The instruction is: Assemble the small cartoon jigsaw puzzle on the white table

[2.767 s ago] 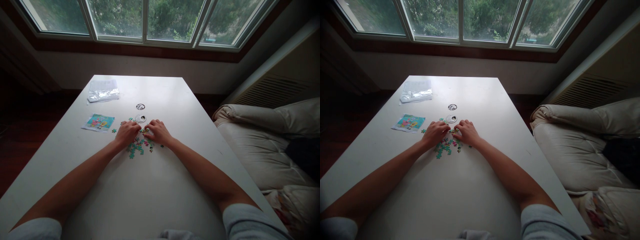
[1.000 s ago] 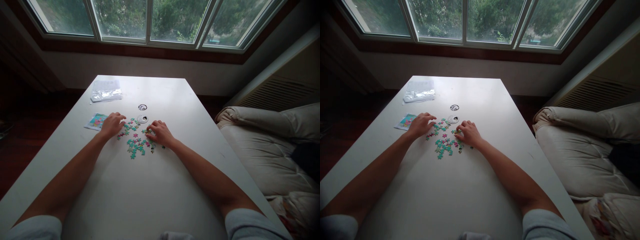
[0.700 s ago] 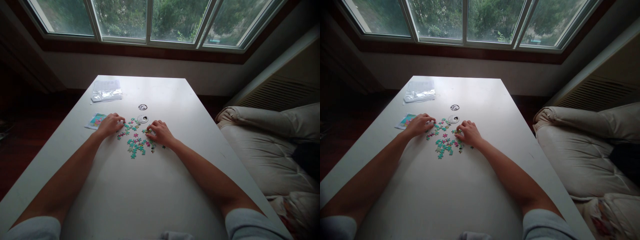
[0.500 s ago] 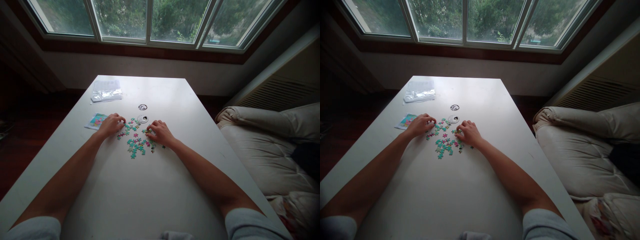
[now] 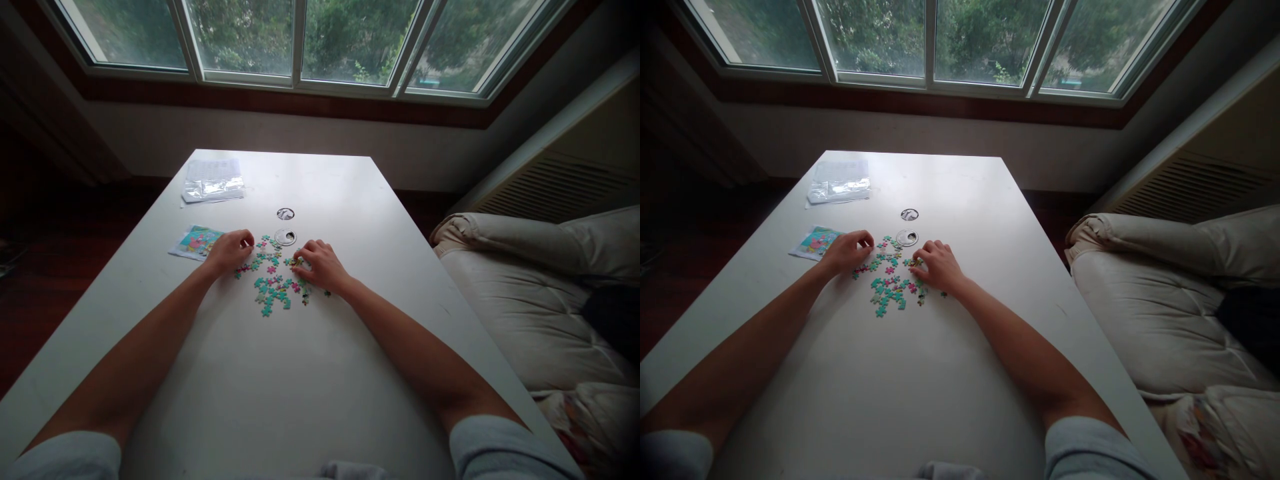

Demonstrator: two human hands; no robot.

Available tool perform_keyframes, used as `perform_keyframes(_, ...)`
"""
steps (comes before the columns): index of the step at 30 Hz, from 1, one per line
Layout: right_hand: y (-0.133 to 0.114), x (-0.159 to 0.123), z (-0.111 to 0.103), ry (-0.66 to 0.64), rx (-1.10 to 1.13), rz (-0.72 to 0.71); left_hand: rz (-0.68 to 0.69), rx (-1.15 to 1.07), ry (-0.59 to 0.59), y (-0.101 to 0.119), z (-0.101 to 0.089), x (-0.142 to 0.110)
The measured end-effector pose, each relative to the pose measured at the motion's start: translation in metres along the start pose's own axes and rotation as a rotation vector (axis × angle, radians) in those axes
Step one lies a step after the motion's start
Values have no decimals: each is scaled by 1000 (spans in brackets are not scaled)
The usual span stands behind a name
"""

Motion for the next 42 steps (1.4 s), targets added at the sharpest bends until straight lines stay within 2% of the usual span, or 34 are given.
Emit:
perform_keyframes(7, 0, 0, 1, 8, -3, -2, 25, -43, 3, 6, 3, 1)
perform_keyframes(16, 0, 1, 3, 12, -17, 8, 235, 111, 49, 44, 22, -5)
perform_keyframes(24, 0, 0, 3, 22, -30, 3, 212, 222, 59, 51, 19, -7)
perform_keyframes(31, -1, 0, 3, 10, -39, 9, 26, -171, 95, 53, 14, -10)
perform_keyframes(37, -1, -1, 1, 9, -59, 22, -40, -521, 15, 64, 30, -11)
perform_keyframes(39, -1, 0, 1, 6, -66, 25, -45, -577, 23, 65, 35, -10)
perform_keyframes(42, 0, 0, 1, 14, -71, 24, -50, -549, 66, 64, 38, -8)
Point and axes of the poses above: each hand's wrist, its own x-axis towards the middle knuckle, its own z-axis out of the palm, y = z × x, the point moved 5 cm from there along x, towards the middle knuckle, and after that the axes turned 2 degrees about -y, right-handed, at the moved point
